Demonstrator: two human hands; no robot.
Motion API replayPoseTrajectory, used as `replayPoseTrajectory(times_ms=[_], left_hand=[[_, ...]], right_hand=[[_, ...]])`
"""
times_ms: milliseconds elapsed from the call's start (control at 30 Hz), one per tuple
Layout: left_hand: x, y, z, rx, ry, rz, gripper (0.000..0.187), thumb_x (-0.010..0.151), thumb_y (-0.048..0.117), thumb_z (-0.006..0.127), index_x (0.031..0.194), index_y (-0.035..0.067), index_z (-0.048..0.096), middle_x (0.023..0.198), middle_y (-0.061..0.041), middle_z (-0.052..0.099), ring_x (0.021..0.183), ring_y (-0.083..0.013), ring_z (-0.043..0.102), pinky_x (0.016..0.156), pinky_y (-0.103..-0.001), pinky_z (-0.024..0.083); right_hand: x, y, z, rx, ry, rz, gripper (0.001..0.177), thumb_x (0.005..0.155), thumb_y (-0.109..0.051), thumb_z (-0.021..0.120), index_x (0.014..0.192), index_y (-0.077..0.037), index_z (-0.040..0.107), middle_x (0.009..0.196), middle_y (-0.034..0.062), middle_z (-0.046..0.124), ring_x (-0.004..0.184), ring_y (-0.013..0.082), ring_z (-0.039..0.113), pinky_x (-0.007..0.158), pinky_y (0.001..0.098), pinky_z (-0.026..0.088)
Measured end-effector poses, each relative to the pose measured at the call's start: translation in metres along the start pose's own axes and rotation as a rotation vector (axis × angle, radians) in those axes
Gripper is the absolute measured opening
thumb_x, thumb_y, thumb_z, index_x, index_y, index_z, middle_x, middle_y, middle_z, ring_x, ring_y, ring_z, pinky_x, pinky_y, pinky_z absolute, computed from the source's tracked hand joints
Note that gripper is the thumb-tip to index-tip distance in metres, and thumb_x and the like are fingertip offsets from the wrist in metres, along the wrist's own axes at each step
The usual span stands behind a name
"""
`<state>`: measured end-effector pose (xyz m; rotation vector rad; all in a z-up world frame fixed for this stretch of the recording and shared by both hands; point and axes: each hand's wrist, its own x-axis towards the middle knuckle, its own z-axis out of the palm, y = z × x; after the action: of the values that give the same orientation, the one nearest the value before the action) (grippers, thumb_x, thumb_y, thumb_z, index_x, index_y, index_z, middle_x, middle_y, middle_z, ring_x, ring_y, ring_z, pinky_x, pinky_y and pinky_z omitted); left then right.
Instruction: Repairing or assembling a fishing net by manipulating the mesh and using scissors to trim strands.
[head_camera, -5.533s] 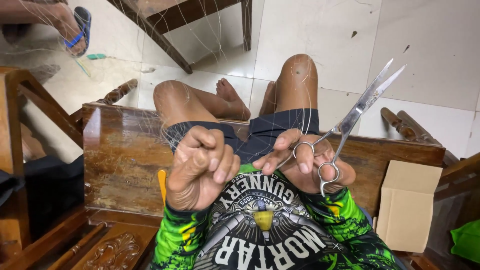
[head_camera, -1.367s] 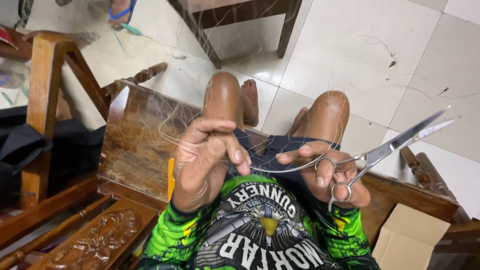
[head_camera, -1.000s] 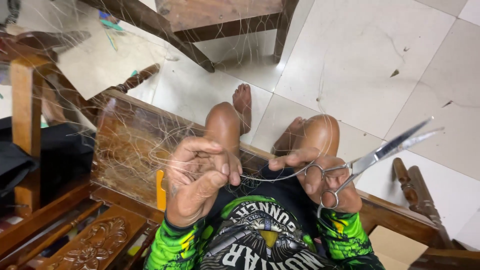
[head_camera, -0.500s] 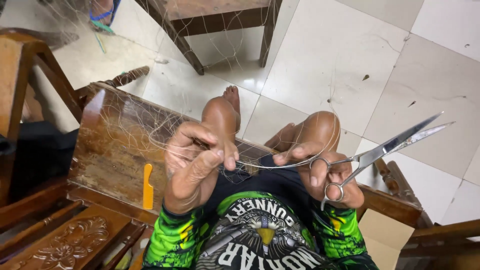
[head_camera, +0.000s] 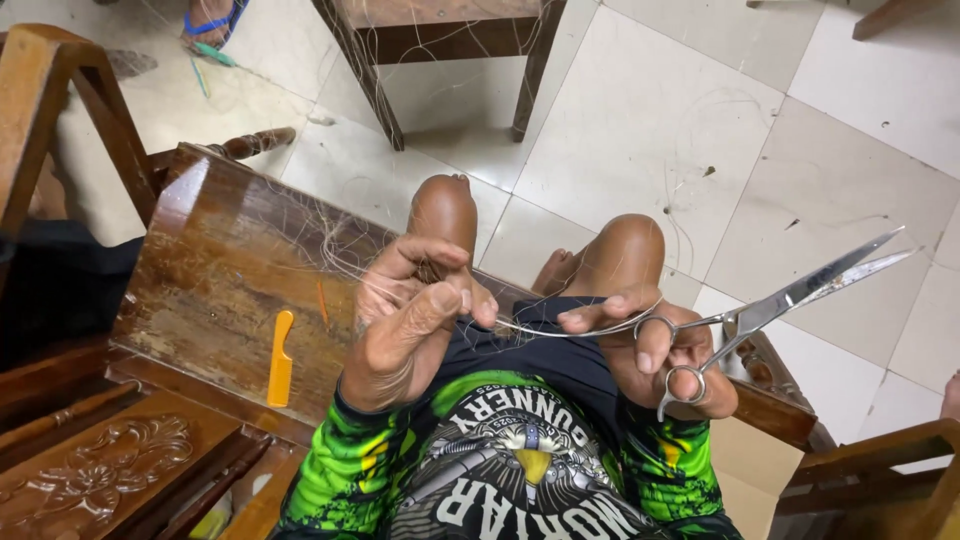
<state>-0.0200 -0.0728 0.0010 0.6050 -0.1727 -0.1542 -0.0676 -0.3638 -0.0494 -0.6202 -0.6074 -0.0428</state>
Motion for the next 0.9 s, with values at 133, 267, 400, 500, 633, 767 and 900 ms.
replayPoseTrajectory(times_ms=[133,267,400,500,633,767,900], left_hand=[[-0.003,-0.005,-0.003,0.014,-0.01,0.0,0.037,0.113,-0.004,0.077,0.143,-0.021,0.065,0.083,-0.027,0.072,0.086,-0.041,0.087,0.098,-0.058,0.077],[-0.004,-0.004,0.002,0.031,-0.011,-0.06,0.042,0.115,-0.001,0.075,0.149,-0.024,0.065,0.078,-0.027,0.074,0.084,-0.0391,0.086,0.095,-0.052,0.077],[-0.002,0.003,0.005,0.105,0.025,-0.117,0.045,0.115,0.001,0.076,0.15,-0.026,0.067,0.074,-0.025,0.074,0.08,-0.0333,0.086,0.088,-0.045,0.077],[-0.001,0.008,0.004,0.132,0.044,-0.118,0.046,0.114,0.003,0.079,0.15,-0.025,0.069,0.075,-0.025,0.074,0.079,-0.0304,0.085,0.087,-0.045,0.077],[-0.003,0.012,0.005,0.187,0.058,-0.112,0.043,0.113,0.0,0.08,0.147,-0.025,0.072,0.076,-0.025,0.076,0.08,-0.0306,0.084,0.088,-0.046,0.076],[-0.003,0.012,0.006,0.243,0.126,-0.1,0.035,0.111,-0.004,0.082,0.138,-0.025,0.077,0.09,-0.028,0.083,0.076,-0.0241,0.082,0.082,-0.042,0.076],[0.001,0.013,0.011,0.297,0.144,-0.09,0.029,0.111,-0.006,0.084,0.133,-0.023,0.081,0.094,-0.027,0.083,0.078,-0.0248,0.084,0.081,-0.041,0.076]], right_hand=[[-0.007,-0.004,-0.001,0.003,-0.018,0.0,0.04,0.113,-0.031,0.097,0.109,0.002,0.077,0.166,0.0399,0.063,0.144,0.0798,0.069,0.125,0.0943,0.052],[-0.004,-0.004,0.003,-0.026,-0.026,0.017,0.037,0.114,-0.033,0.095,0.11,-0.001,0.076,0.167,0.0371,0.063,0.144,0.0765,0.07,0.126,0.0938,0.051],[-0.013,-0.006,-0.004,-0.051,-0.051,0.035,0.036,0.116,-0.033,0.092,0.112,-0.001,0.076,0.167,0.0358,0.063,0.145,0.0752,0.07,0.127,0.0933,0.047],[-0.012,0.007,-0.006,-0.026,-0.061,0.029,0.035,0.116,-0.032,0.091,0.113,-0.001,0.076,0.166,0.0356,0.063,0.145,0.0744,0.071,0.127,0.094,0.046],[-0.003,0.007,0.002,-0.011,-0.052,0.046,0.034,0.115,-0.03,0.091,0.114,0.0,0.077,0.165,0.036,0.063,0.145,0.075,0.071,0.127,0.0941,0.046],[0.001,0.007,0.007,-0.011,-0.059,0.06,0.033,0.115,-0.03,0.091,0.115,0.001,0.077,0.164,0.0356,0.064,0.145,0.0741,0.071,0.127,0.0927,0.045],[0.009,0.006,0.014,-0.02,-0.067,0.078,0.032,0.114,-0.029,0.09,0.116,0.0,0.078,0.163,0.0343,0.064,0.146,0.0721,0.071,0.127,0.0914,0.045]])
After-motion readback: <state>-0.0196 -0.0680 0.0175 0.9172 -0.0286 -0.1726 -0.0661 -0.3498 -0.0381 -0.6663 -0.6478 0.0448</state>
